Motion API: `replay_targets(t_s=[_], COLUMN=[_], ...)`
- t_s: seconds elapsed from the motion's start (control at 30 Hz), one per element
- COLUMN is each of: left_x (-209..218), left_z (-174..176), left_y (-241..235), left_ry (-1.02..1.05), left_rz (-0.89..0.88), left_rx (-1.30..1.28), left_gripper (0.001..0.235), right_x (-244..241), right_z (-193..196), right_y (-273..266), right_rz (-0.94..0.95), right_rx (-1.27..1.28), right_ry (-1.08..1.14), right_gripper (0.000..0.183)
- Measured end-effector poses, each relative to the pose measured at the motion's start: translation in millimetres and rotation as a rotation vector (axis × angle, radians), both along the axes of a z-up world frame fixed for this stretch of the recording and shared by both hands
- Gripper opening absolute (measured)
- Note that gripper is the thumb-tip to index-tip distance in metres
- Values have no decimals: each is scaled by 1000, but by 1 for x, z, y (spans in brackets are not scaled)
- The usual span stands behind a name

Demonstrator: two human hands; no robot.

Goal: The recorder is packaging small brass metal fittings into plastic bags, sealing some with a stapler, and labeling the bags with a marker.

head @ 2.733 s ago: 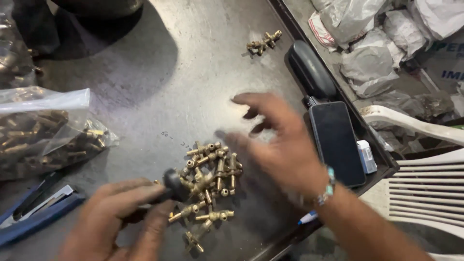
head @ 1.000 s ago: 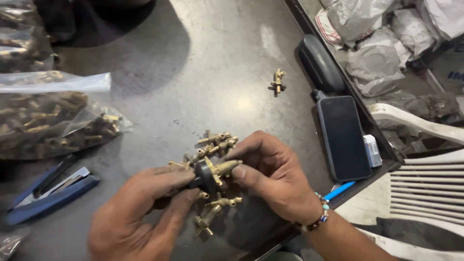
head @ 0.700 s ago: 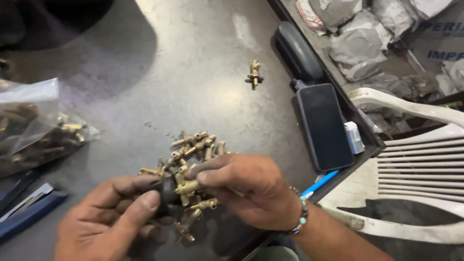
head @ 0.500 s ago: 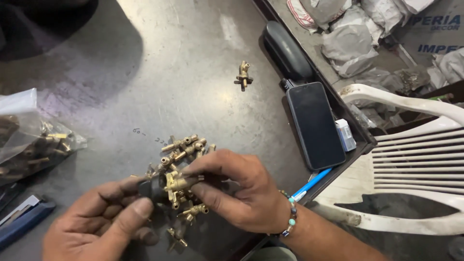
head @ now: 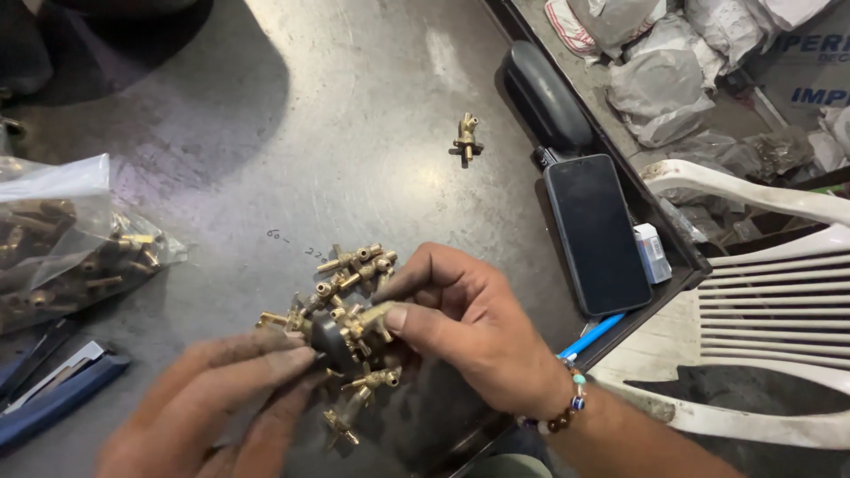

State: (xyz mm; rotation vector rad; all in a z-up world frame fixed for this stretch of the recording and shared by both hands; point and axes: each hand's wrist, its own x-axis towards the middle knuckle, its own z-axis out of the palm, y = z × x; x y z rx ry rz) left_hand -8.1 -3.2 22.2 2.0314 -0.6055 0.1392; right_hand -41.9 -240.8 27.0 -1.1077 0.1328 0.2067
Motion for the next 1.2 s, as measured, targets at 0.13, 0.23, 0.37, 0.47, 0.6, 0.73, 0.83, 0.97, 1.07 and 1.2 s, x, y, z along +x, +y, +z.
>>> replay_targets(t_s=[0.13, 0.23, 0.37, 0.47, 0.6, 0.73, 0.83, 0.97, 1.07, 1.2], left_x=[3, -1, -7, -6, -4, -2, -3, -5, -6, -8], left_z=[-1, 6, 11, 8, 17, 25, 25, 20, 23, 27], left_y=[-4, -9, -18, -15, -14, -18, -14, -11, -8, -9], left_ry=[200, -48, 1, 27, -3, -47, -117, 49, 54, 127], left_rz=[55, 115, 49, 78, 55, 67, 62, 70, 86, 142], left_rx=[-250, 108, -56, -52, -86, -139, -84, -135, -61, -162], left_gripper=[21, 27, 22, 20, 20, 19, 21, 22, 24, 32], right_x=[19, 60, 108, 127, 134, 125, 104, 72, 58, 49], right_z=[20, 16, 12, 6, -3, 1, -21, -2, 5, 9], right_y=[-9, -38, -84, -101, -112, -102, -98, -61, -39, -26], right_rz=[-61, -326, -381, -319, -195, -94, -74, -63, -20, 68], right_rx=[-552, -1305, -1587, -1724, -1840, -1707, -851, -413, -202, -127], right_ry=[-252, -305, -189, 48, 50, 142, -195, -207, -174, -224], right_gripper=[26, 36, 40, 51, 48, 31, 24, 17, 20, 26])
